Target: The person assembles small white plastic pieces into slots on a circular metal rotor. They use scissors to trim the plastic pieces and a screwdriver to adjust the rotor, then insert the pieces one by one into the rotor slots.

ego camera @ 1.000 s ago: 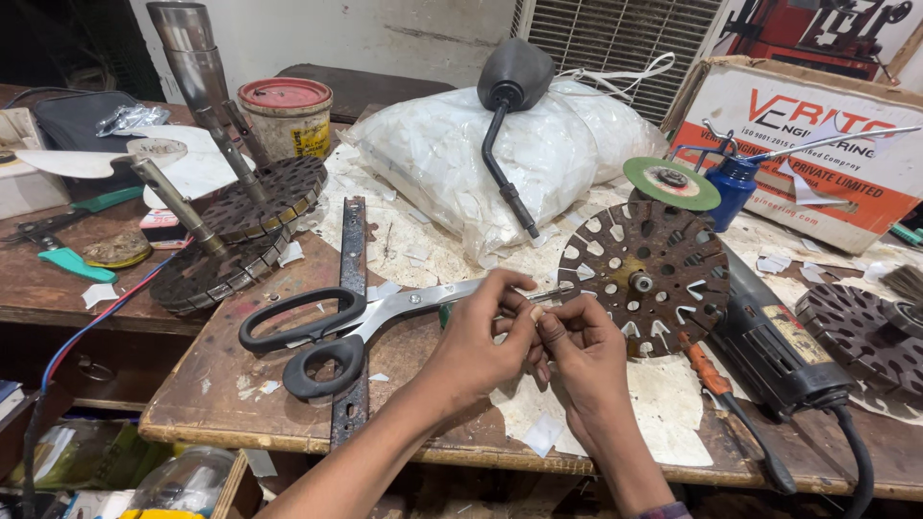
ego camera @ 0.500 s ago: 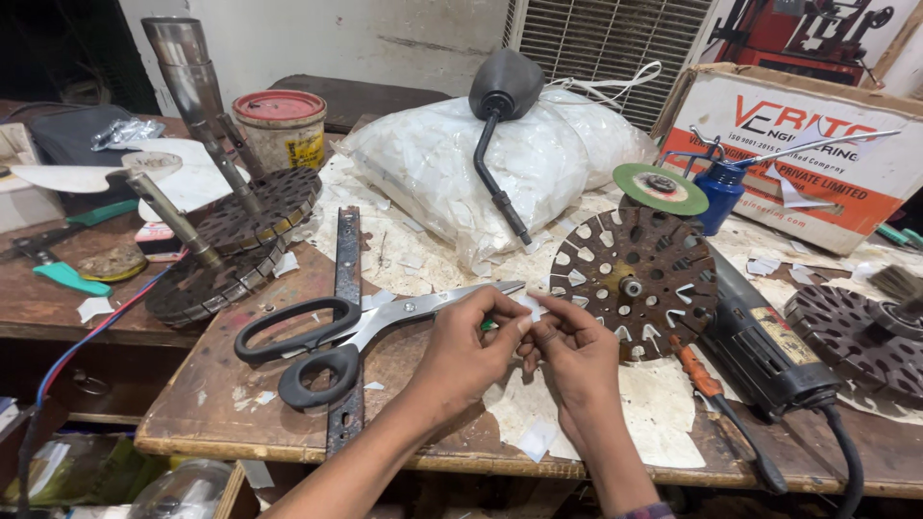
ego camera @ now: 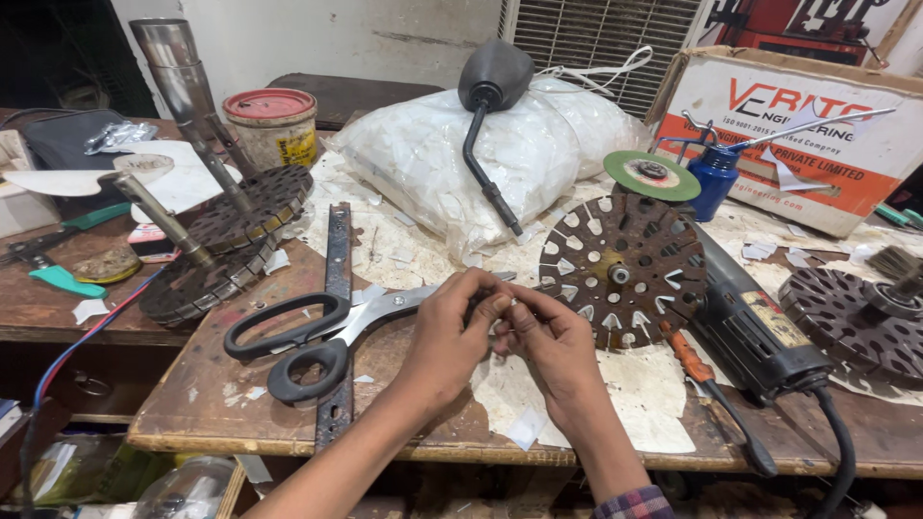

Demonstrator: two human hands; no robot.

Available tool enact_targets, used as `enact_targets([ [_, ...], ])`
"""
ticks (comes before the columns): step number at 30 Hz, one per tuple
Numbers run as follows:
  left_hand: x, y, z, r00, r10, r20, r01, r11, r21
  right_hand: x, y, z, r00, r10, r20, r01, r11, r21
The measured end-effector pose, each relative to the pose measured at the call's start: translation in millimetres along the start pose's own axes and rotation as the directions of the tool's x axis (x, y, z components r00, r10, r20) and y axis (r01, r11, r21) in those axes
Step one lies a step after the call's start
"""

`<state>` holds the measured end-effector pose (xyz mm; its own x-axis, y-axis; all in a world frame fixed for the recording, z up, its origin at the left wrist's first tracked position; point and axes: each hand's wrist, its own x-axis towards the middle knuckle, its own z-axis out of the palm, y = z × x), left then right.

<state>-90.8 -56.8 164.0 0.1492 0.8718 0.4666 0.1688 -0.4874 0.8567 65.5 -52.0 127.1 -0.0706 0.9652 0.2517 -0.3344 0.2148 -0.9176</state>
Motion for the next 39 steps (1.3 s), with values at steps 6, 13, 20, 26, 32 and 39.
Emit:
enact_targets([
  [6, 2, 2, 0, 0.996, -0.085, -0.014, 0.085, 0.996, -0.035, 0, 0, -1, 0.995, 0.091, -0.038, -0.091, 0.996, 0.013],
  [13, 1, 3, 5, 1.0, -0.014, -0.027, 0.017, 0.989, 0.146, 1, 8, -8, 0.997, 0.058, -0.056, -0.056, 0.997, 0.046],
  [20, -1, 5, 7, 0.98, 0.194, -0.034, -0.183, 0.96, 0.213, -3, 7, -12, 0.991, 0.114, -0.071, -0.1, 0.98, 0.175],
  [26, 0, 10, 13, 0.991, 0.136, -0.019, -0.127, 0.963, 0.238, -1, 6, -11, 0.993, 0.048, -0.107, -0.025, 0.979, 0.202],
  [32, -4, 10, 11, 0.977, 0.215, -0.014, -0.2, 0.929, 0.312, 1, 7, -11, 0.992, 0.055, -0.116, -0.032, 0.981, 0.191],
  [39, 3, 3, 7, 0.961, 0.263, -0.081, -0.243, 0.95, 0.196, 0, 5, -7, 0.995, 0.026, -0.099, -0.007, 0.982, 0.187],
])
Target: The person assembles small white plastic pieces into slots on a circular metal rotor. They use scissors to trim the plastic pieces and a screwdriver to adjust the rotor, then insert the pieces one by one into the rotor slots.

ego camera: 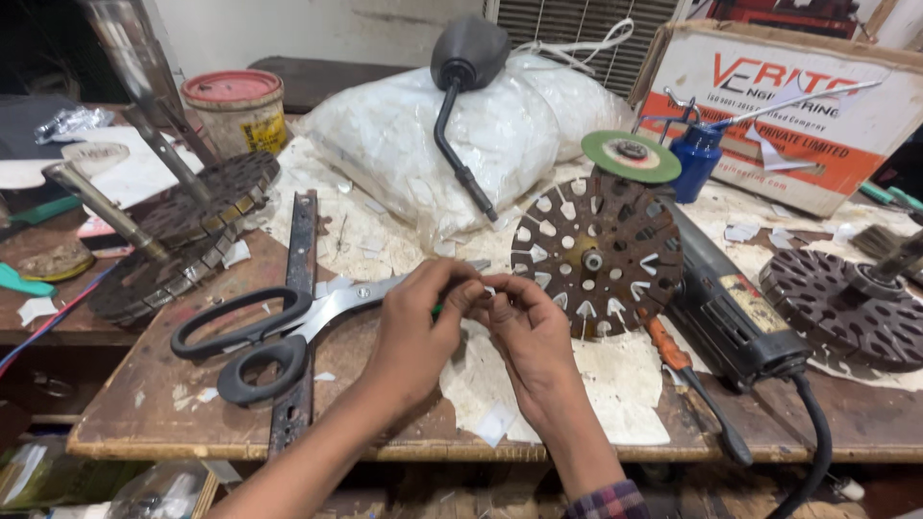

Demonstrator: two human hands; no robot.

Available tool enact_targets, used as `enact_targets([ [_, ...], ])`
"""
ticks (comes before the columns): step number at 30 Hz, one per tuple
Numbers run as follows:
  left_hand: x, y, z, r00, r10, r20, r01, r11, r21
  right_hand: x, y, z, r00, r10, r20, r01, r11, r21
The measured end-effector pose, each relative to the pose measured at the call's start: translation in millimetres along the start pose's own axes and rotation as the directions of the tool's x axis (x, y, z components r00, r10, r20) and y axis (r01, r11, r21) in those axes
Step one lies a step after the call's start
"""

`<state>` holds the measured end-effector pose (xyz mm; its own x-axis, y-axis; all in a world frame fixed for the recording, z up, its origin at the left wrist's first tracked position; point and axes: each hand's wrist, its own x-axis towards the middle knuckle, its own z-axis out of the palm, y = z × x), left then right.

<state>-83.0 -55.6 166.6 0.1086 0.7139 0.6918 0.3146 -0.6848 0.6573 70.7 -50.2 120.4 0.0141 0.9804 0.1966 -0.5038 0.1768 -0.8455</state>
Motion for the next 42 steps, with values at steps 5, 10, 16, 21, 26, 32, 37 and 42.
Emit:
enact_targets([
  [5, 2, -4, 3, 0.989, -0.129, 0.074, 0.133, 0.989, -0.056, 0, 4, 4, 0.989, -0.148, -0.006, 0.145, 0.975, -0.168],
  [10, 2, -7, 6, 0.998, -0.014, 0.056, 0.015, 1.0, -0.014, 3, 6, 2, 0.991, -0.118, -0.057, 0.111, 0.988, -0.111],
  [16, 1, -6, 4, 0.992, -0.08, 0.1, 0.082, 0.996, -0.018, 0, 3, -5, 0.992, -0.102, -0.073, 0.092, 0.988, -0.127],
  [21, 1, -3, 3, 0.995, -0.072, 0.066, 0.072, 0.997, 0.004, -1, 2, -4, 0.991, -0.106, -0.085, 0.091, 0.982, -0.166],
  [26, 4, -2, 1, 0.988, -0.139, 0.067, 0.143, 0.988, -0.064, 1, 0, 1, 0.994, -0.086, -0.062, 0.076, 0.986, -0.149],
  [32, 4, 0, 0, 0.993, -0.096, 0.067, 0.103, 0.988, -0.113, -1, -8, 0, 0.999, 0.014, -0.049, -0.018, 0.998, -0.066],
  [37, 2, 1, -1, 0.995, -0.037, 0.089, 0.046, 0.994, -0.099, -6, -8, -1, 0.996, -0.028, -0.079, 0.027, 1.0, -0.01],
  [42, 1, 2, -3, 0.995, -0.021, 0.1, 0.032, 0.993, -0.115, -8, -5, -4, 0.99, -0.105, -0.098, 0.106, 0.994, 0.003],
])
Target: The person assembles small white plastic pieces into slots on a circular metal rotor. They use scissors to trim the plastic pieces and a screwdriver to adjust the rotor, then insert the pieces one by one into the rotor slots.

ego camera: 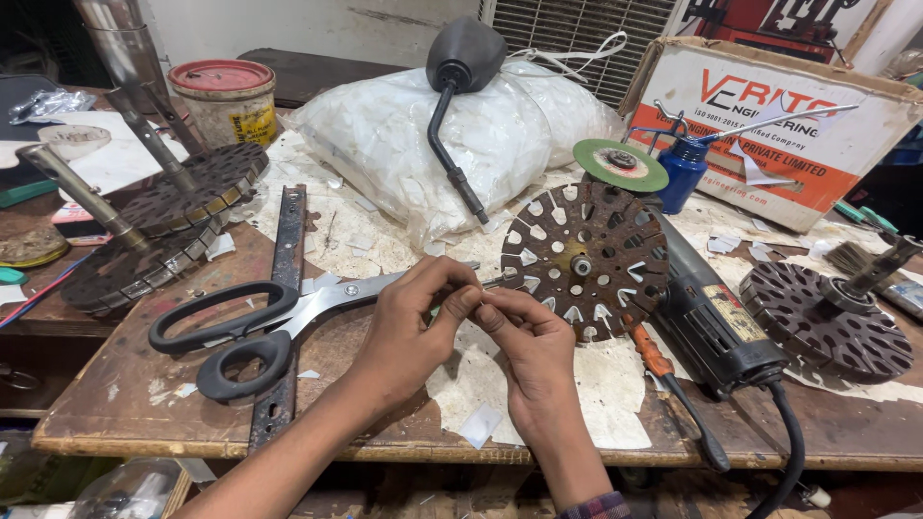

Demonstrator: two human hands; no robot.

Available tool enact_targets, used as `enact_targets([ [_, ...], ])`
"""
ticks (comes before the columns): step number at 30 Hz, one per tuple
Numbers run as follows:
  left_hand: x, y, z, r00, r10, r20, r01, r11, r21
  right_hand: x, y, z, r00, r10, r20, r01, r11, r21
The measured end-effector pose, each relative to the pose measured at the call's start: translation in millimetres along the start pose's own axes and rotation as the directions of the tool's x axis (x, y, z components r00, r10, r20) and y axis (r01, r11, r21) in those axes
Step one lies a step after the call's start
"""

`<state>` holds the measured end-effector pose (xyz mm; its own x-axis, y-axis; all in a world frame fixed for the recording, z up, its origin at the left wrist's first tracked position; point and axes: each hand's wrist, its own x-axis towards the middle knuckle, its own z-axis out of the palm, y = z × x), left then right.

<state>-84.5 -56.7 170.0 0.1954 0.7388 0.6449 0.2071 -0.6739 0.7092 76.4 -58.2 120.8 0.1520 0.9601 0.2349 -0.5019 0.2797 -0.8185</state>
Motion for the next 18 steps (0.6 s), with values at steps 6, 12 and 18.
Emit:
enact_targets([
  [6, -1, 3, -1, 0.996, -0.083, 0.014, 0.083, 0.997, 0.002, 5, 3, 0, 0.996, -0.091, 0.023, 0.092, 0.995, -0.043],
  [12, -2, -2, 1, 0.998, -0.059, -0.024, 0.06, 0.997, 0.043, 5, 8, -1, 0.996, -0.09, 0.007, 0.09, 0.99, -0.105],
  [18, 0, -9, 4, 0.999, -0.034, -0.03, 0.037, 0.997, 0.071, 14, 22, -2, 0.991, -0.131, -0.041, 0.113, 0.946, -0.305],
])
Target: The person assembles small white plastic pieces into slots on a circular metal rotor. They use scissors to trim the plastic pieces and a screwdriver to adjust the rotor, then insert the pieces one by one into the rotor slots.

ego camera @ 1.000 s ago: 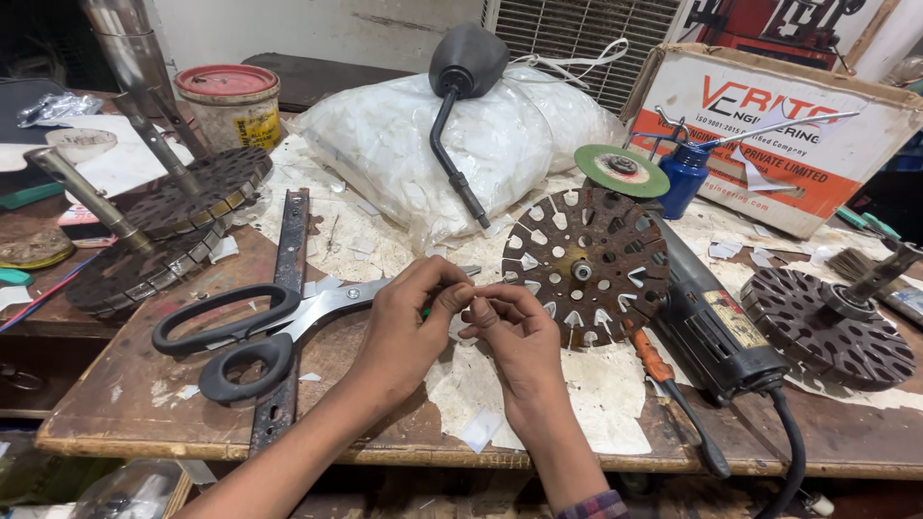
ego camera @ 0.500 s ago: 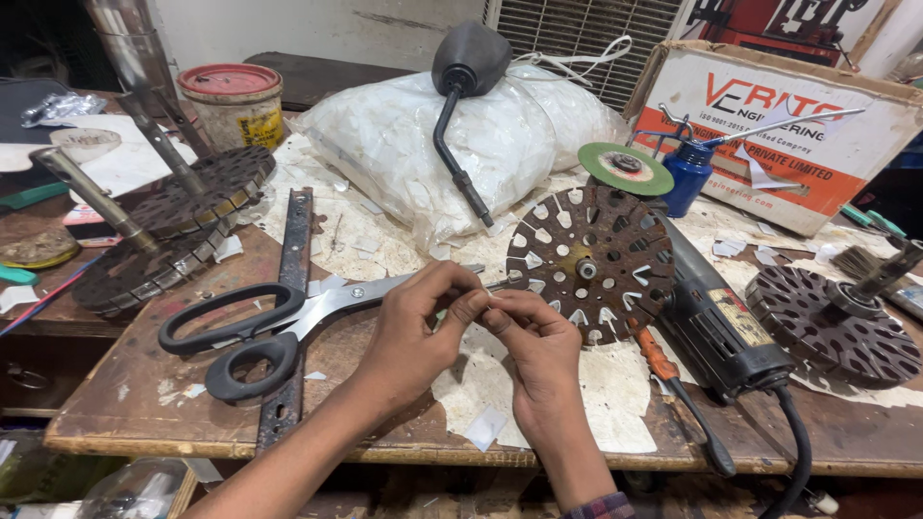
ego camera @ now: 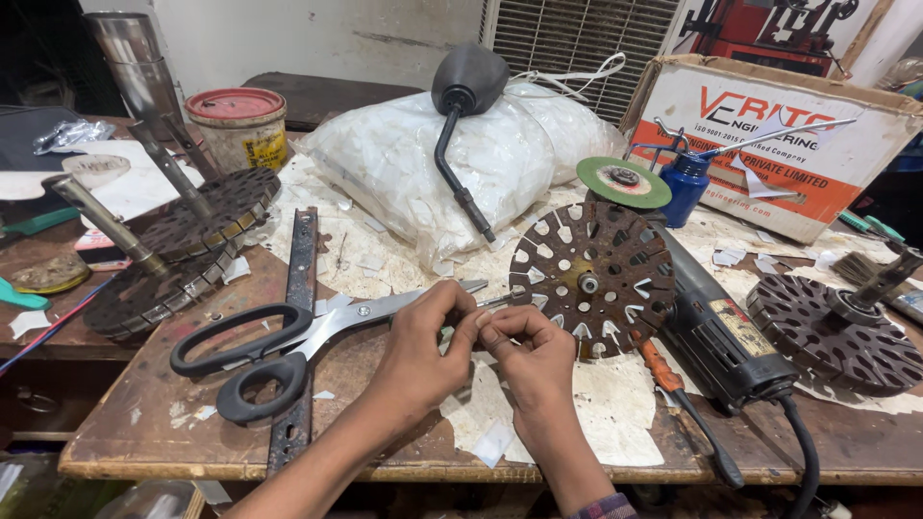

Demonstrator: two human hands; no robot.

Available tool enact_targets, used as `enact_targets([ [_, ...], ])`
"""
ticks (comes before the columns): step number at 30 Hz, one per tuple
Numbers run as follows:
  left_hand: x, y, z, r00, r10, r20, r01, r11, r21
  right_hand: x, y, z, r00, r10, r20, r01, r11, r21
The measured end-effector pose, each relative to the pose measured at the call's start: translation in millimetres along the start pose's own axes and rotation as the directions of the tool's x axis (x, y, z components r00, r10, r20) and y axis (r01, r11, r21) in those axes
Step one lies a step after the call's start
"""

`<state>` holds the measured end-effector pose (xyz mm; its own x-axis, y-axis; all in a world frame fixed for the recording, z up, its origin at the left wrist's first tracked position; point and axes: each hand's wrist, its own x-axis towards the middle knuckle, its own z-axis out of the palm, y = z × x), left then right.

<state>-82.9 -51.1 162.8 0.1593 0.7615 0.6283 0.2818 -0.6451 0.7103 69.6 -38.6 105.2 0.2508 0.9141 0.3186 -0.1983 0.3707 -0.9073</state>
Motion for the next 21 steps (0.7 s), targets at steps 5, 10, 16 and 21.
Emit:
enact_targets([
  [5, 1, 1, -1, 0.989, -0.132, 0.073, 0.14, 0.982, -0.123, -1, 3, 1, 0.998, -0.061, 0.01, 0.062, 0.995, -0.081],
  [10, 1, 2, -2, 0.992, -0.106, 0.075, 0.106, 0.994, 0.0, -6, -5, 10, 0.999, -0.038, -0.017, 0.036, 0.992, -0.118],
  [16, -1, 0, -4, 0.998, -0.047, 0.042, 0.045, 0.998, 0.042, -12, -18, 21, 0.998, -0.019, -0.057, 0.008, 0.984, -0.18],
  [21, -3, 2, -6, 1.0, -0.005, 0.021, 0.004, 0.999, 0.047, -14, -23, 18, 0.998, 0.034, -0.049, -0.036, 0.998, -0.049],
])
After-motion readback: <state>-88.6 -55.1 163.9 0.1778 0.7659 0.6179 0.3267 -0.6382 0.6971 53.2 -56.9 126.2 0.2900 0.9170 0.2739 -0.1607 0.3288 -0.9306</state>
